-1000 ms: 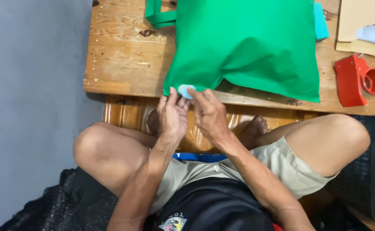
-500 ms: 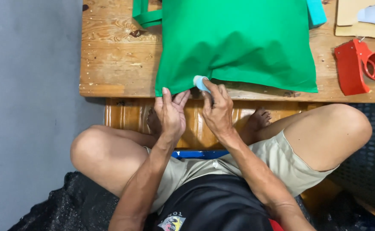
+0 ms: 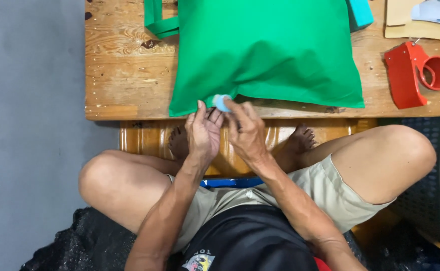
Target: Sealing a green fabric bag containing a pillow by applying small adhesive stickers along the opening edge.
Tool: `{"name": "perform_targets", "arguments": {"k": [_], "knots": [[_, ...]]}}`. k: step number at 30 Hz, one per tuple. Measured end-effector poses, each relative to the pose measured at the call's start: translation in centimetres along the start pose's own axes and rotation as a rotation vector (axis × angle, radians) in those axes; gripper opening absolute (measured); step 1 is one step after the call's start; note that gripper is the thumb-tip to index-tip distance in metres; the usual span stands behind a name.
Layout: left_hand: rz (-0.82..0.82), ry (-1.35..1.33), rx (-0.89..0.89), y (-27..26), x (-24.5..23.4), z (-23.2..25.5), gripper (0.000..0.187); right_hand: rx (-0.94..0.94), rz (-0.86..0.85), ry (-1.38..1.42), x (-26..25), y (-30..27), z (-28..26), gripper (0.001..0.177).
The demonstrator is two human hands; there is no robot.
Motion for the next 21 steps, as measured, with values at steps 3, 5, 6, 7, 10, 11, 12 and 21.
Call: {"name": "perform_targets", "arguments": {"k": [3, 5, 6, 7, 10, 11, 12, 21], "knots": [[-0.031, 0.054, 0.041, -1.3, 0.9, -0.1, 0.027, 0.006, 0.015, -0.04, -0.2, 0.4, 0.8, 0.031], [-0.004, 0.099, 0.095, 3.0, -6.5, -3.2, 0.025, 0.016, -0.022, 0.005, 0.4, -0.2, -1.0, 0.03], [0.021, 0.144, 0.149, 5.2, -10.2, -4.8, 0.023, 0.025, -0.056, 0.05, 0.7, -0.5, -1.9, 0.029], [0.023, 0.147, 0.15, 3.5, -7.5, -3.6, 0.023, 0.028, -0.057, 0.052, 0.4, -0.6, -1.5, 0.029], [-0.054, 0.108, 0.147, -0.3, -0.8, -0.6, 0.026, 0.05, -0.025, 0.002, -0.4, -0.6, 0.5, 0.032], [-0.086, 0.1, 0.134, -1.1, 0.2, -0.3, 0.027, 0.048, 0.013, -0.056, -1.0, -0.4, 1.9, 0.033], [-0.119, 0.093, 0.12, -1.8, 1.3, 0.1, 0.028, 0.045, 0.052, -0.114, -1.5, -0.4, 3.3, 0.033], [-0.108, 0.107, 0.128, -0.3, -1.1, -1.2, 0.027, 0.039, 0.053, -0.063, -1.3, -0.7, 2.1, 0.033]]}}
Point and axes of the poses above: each hand's wrist, its own y-axis towards the middle knuckle, its own x-axis out of the palm, z = x × y, the point moved 1 cm from there along y, towards the middle knuckle, and after that the axes turned 9 degrees about -y, right-handed, at the moved point
